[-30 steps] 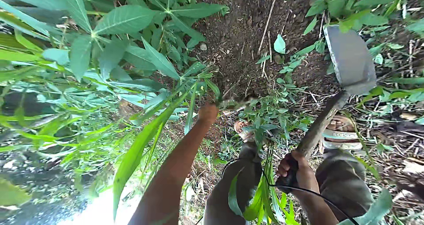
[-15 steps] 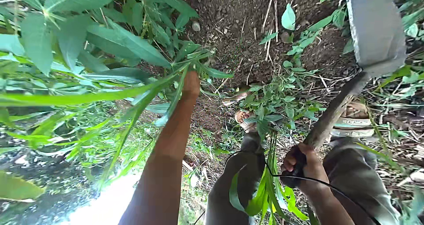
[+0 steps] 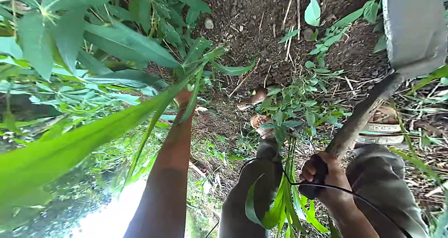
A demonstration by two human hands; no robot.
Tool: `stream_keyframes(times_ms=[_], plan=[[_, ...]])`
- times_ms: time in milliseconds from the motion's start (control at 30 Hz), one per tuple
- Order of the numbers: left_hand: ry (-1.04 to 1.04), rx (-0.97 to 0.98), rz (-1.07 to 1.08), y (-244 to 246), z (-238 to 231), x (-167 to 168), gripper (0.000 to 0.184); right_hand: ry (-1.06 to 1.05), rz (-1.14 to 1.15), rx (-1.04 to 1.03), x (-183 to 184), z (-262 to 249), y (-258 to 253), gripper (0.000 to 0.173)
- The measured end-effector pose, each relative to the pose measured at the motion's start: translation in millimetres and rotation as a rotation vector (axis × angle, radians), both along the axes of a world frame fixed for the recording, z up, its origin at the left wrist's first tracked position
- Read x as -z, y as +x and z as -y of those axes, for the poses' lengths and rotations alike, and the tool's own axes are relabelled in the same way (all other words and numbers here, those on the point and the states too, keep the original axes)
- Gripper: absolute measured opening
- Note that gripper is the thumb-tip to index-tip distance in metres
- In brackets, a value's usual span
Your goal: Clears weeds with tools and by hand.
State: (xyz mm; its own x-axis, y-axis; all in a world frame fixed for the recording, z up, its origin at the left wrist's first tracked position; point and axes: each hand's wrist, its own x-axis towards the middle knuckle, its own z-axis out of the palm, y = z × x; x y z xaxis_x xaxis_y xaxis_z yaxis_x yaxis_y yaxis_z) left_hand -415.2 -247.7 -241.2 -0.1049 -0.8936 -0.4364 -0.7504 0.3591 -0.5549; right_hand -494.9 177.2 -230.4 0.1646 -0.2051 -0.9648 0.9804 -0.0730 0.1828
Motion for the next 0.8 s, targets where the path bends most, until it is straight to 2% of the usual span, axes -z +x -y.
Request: stream_keyframes(times_ms=[100, 233, 433, 500, 533, 567, 600, 633, 700, 733, 800], plan=[[0.152, -0.056, 0.191, -1.9, -0.8, 5.4, 0.045, 0.013, 0.000, 0.006, -0.5, 1.3, -0.4, 0.052], [0.194, -0.075, 0.149, 5.5, 1.3, 9.3, 0.043, 0.014, -0.009, 0.010, 1.1, -0.2, -0.6, 0.054], [0.259, 0.030, 0.176, -1.1, -14.4, -16.3, 0.032, -0.001, -0.014, 0.016, 2.9, 6.2, -2.5, 0.053], [0.278, 0.084, 0.199, 23.0, -9.9, -16.3, 0.032, -0.001, -0.021, 0.027, 4.4, 10.2, -2.1, 0.053], [0.280, 0.159, 0.186, 48.1, -10.0, -21.0, 0.035, -0.001, -0.015, 0.034, 3.3, 11.8, -1.4, 0.053], [0.271, 0.247, 0.131, 77.9, -14.9, -27.4, 0.048, -0.003, -0.010, 0.036, 3.3, 13.1, -1.3, 0.054], [0.272, 0.266, 0.172, 97.8, -21.6, -27.4, 0.070, -0.002, -0.010, 0.038, 4.1, 14.8, -1.5, 0.054], [0.279, 0.184, 0.269, 98.1, -36.0, -27.8, 0.084, 0.000, -0.012, 0.039, 4.2, 16.4, -1.6, 0.054], [0.377, -0.022, 0.467, 65.7, -71.6, -30.4, 0.099, 0.007, -0.009, 0.038, 2.9, 19.6, -1.6, 0.055], [0.445, -0.075, 0.485, 39.2, -86.8, -32.4, 0.092, 0.003, -0.012, 0.034, 2.8, 21.1, -1.6, 0.055], [0.524, -0.035, 0.367, -15.7, -101.7, -32.7, 0.059, -0.007, -0.022, 0.029, 2.8, 22.6, -1.4, 0.056]])
